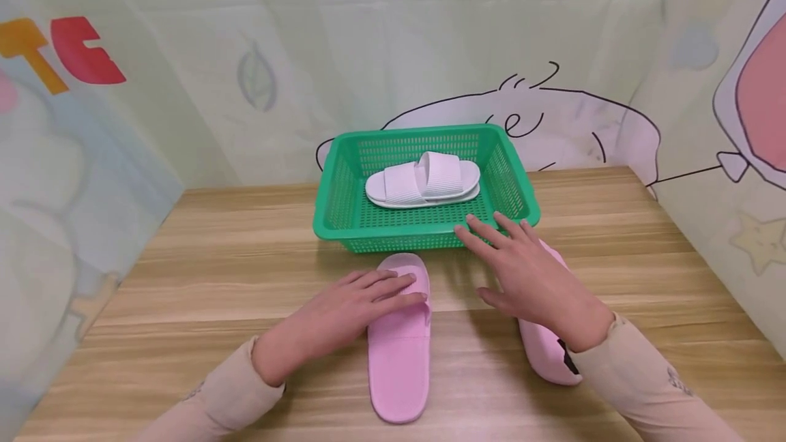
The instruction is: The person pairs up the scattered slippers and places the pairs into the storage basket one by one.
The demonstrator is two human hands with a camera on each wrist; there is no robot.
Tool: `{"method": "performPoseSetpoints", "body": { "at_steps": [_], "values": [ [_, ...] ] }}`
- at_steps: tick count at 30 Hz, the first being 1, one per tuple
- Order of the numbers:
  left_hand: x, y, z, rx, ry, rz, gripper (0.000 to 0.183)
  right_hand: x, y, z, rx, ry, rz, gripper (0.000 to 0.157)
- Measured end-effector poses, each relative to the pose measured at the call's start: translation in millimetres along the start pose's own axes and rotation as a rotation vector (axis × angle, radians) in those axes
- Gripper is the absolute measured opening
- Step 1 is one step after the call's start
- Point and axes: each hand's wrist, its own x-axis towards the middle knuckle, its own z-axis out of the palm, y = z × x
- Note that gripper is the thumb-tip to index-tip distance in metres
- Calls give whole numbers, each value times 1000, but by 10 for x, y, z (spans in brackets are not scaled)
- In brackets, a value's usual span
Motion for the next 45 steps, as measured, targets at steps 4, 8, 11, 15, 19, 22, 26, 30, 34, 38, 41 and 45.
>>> {"method": "performPoseSetpoints", "body": {
  "at_steps": [4,8,11,15,19,22,26,30,34,38,41,45],
  "values": [
    [1,8,-13,16,18,2,75,8,1,-1,12,-5,1,93],
    [-12,17,-46,5,41,-4,73,17,1,-2,19,-9,3,92],
    [-24,20,-78,-7,36,-13,73,23,2,-8,23,-13,3,91],
    [-33,20,-111,-19,9,-29,73,32,5,-11,27,-15,0,90],
    [-51,23,-145,-52,-15,-45,79,35,2,-16,34,-17,-2,90],
    [-73,23,-165,-81,-49,-74,83,38,-1,-21,33,-21,0,89],
    [-101,14,-169,-102,-93,-124,86,34,4,-17,36,-15,-1,89],
    [-137,-15,-164,-117,-93,-174,84,27,12,-11,35,-3,-13,90],
    [-186,-53,-155,-158,-75,-231,81,21,15,-11,31,-4,-18,89],
    [-225,-91,-125,-182,-59,-276,82,19,14,-16,28,-7,-19,89],
    [-229,-103,-92,-164,-48,-288,85,33,14,-22,29,-5,-18,88],
    [-232,-79,-38,-114,-27,-289,87,49,18,-31,34,-13,-14,87]
  ]
}}
